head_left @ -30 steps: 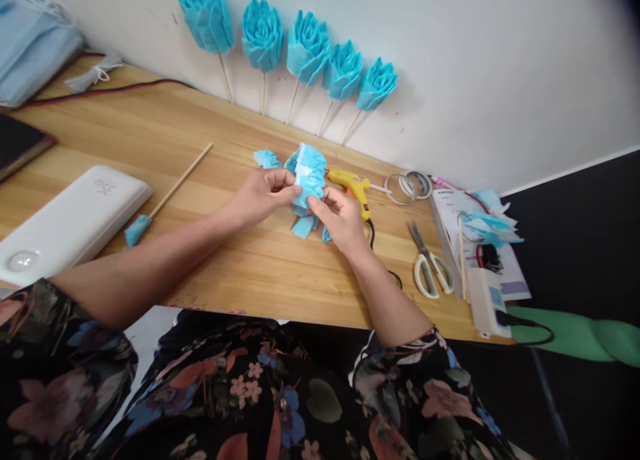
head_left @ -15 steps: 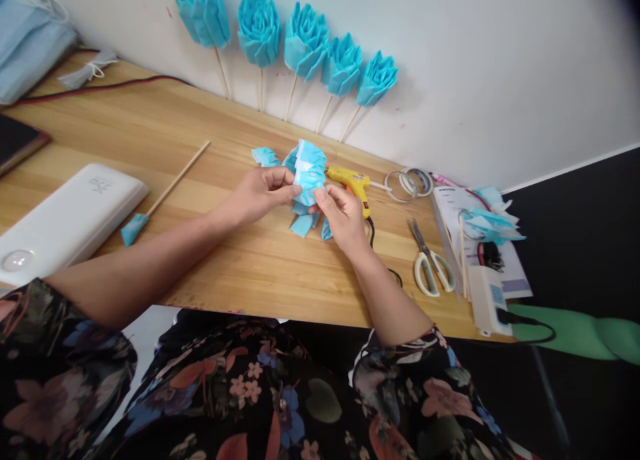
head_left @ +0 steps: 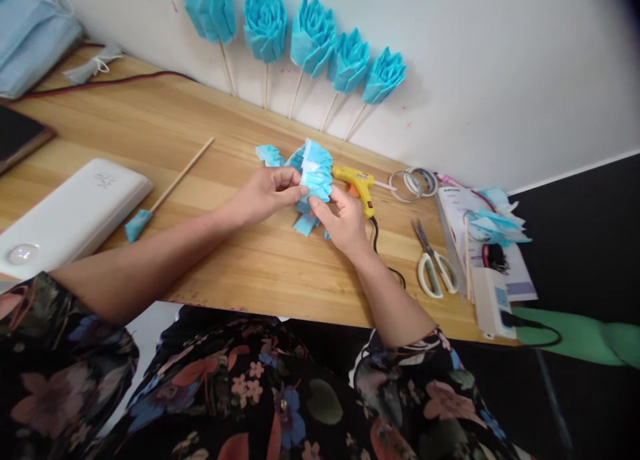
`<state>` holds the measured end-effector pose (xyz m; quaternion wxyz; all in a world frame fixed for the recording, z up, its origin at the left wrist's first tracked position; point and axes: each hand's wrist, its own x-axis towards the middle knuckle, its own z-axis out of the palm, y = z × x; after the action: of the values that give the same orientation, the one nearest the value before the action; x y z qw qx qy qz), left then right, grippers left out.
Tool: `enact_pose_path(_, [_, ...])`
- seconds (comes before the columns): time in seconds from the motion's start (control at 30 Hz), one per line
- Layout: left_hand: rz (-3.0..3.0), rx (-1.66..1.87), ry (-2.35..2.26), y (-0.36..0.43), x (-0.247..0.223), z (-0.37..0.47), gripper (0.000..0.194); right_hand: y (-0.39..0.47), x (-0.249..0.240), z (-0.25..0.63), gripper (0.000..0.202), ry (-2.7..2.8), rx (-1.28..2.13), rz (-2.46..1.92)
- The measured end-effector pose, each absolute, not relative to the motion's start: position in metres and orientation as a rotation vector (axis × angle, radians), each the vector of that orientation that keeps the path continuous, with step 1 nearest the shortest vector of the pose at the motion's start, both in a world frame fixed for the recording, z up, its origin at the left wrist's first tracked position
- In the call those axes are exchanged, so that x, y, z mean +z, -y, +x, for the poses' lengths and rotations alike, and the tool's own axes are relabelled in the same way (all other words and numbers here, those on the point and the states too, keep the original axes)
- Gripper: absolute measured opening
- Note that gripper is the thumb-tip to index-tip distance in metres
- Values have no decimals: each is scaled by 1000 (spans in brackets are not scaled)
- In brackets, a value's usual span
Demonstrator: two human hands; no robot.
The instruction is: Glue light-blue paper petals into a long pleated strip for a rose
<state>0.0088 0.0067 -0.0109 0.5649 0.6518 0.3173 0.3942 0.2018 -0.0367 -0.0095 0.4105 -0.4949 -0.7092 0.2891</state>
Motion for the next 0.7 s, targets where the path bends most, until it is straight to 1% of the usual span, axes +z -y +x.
enact_pose_path(0.2, [1517,920,-739,-6,-9,9,27,37,-11,205,44,1670,871,-1202])
enact_pose_path(0.4, [1606,876,-723,-5,-10,8,37,37,-7,204,48,1625,760,-1290])
enact_pose_path(0.57, [1660,927,-715,-4,-5,6,46,39,-4,203,48,1637,723,-1299])
enact_pose_path(0.63, [1626,946,-707,-4,-4,7,43,39,-4,202,47,1655,705,-1293])
enact_pose_path(0.7, [1564,942,-711,-5,-5,7,36,38,-4,202,47,1665,701,-1287])
